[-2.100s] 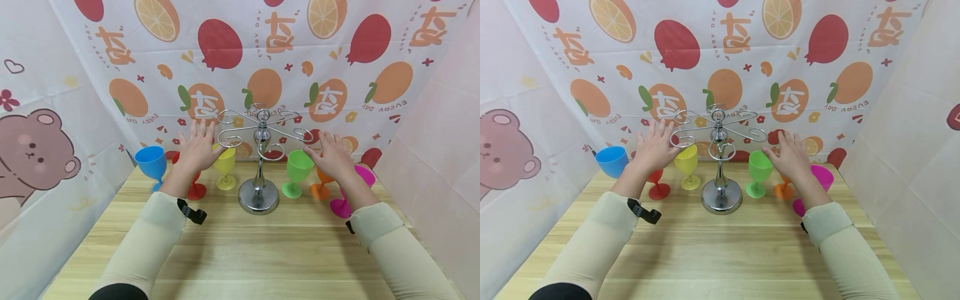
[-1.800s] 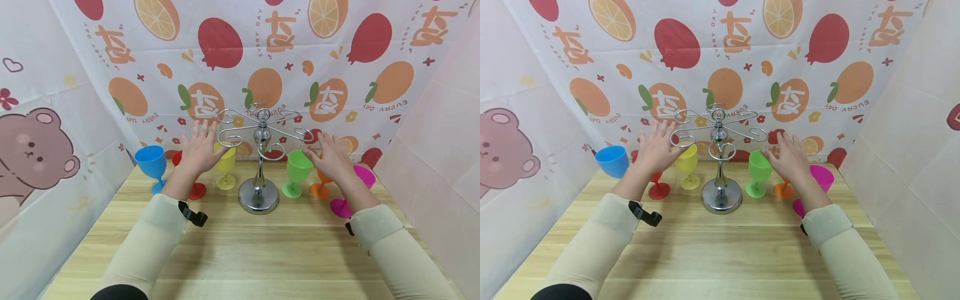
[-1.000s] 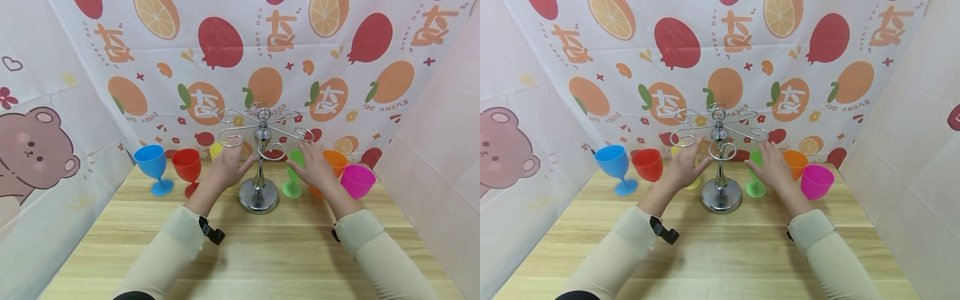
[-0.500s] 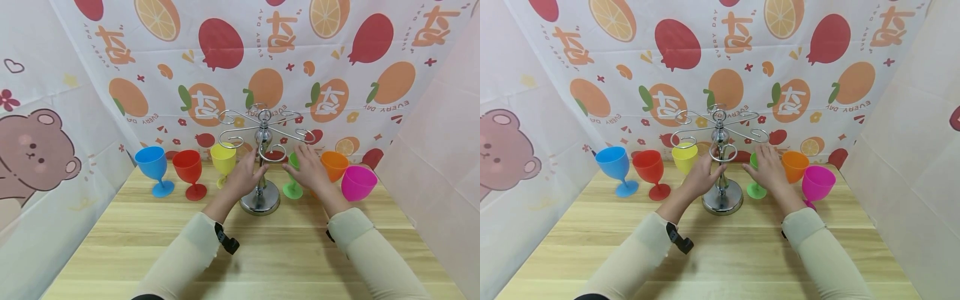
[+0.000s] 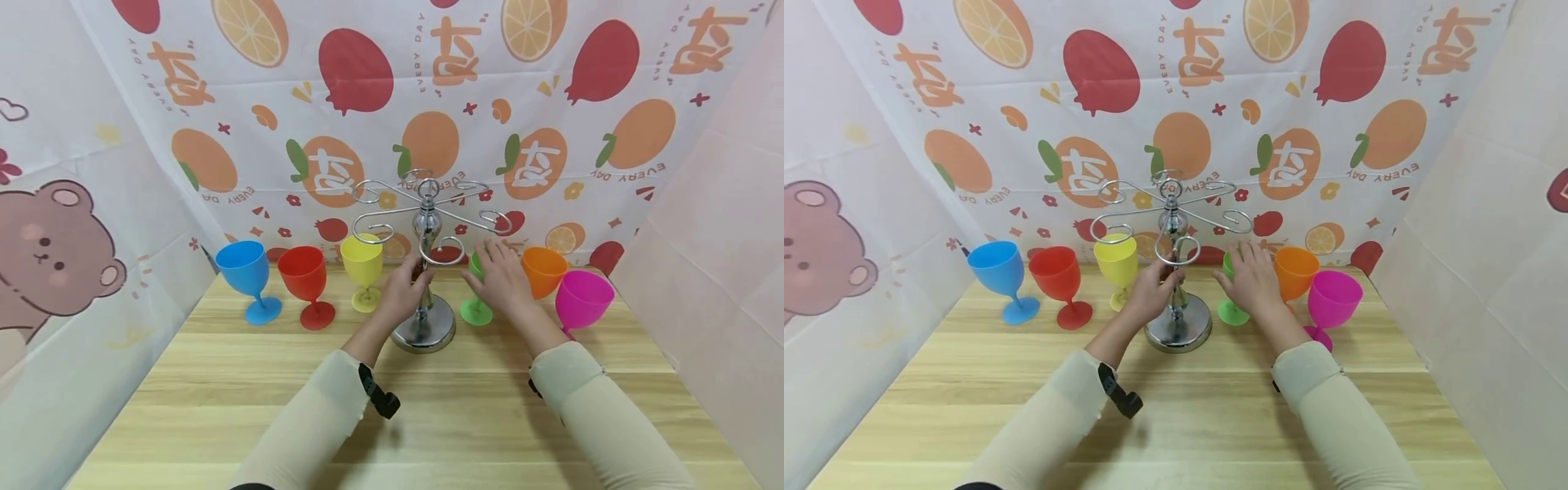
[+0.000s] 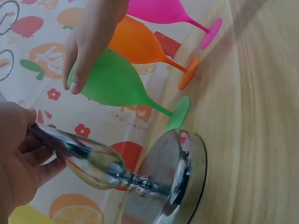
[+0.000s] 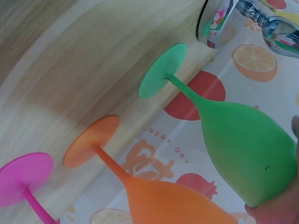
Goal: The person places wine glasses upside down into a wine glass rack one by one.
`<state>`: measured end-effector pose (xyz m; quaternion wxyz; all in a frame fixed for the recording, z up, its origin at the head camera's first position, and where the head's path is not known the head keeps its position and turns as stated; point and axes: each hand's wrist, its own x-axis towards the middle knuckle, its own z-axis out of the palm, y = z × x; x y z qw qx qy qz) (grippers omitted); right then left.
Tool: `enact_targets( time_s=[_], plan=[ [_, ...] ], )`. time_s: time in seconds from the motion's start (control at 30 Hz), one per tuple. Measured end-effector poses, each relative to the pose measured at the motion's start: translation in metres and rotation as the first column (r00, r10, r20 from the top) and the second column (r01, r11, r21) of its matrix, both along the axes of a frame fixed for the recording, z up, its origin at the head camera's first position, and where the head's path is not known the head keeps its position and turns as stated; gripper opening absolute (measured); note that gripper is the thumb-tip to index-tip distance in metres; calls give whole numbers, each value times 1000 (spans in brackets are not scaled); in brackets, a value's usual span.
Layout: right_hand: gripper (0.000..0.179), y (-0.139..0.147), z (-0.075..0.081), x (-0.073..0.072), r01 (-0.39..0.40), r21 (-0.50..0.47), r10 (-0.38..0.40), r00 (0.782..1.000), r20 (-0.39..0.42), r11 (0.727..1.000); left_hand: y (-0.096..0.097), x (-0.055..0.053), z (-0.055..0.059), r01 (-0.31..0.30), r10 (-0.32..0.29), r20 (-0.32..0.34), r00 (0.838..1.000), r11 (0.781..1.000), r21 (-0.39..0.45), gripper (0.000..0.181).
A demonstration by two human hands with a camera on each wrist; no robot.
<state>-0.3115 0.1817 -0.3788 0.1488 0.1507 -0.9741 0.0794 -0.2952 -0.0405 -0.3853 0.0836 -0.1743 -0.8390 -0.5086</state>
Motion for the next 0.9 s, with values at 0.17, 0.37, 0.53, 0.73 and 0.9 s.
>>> enact_targets(
  time_s=[0.17, 0.37, 0.53, 0.73, 0.9],
  plan=[
    [71, 1, -1, 1, 0, -8, 0, 999, -34, 1000, 1, -1, -3, 21, -20, -15, 1000, 998, 62, 16],
    [70, 2, -2, 1, 9, -4, -10, 999, -38, 1000, 0, -2, -3, 41, -42, 19, 999, 998, 57, 14],
    [70, 3, -1, 2, 10, 5, -10, 1000, -22, 1000, -1, 0, -1, 22, -23, 31, 999, 999, 33, 15],
    [70, 1, 0, 2, 22, 45, -21, 999, -31, 999, -10, 2, 0, 4, -3, 23, 1000, 1000, -30, 18],
    [68, 0, 2, 3, 19, 82, -16, 999, -30, 996, -18, 2, 2, -8, 8, 1, 1000, 997, -78, 20]
  ],
)
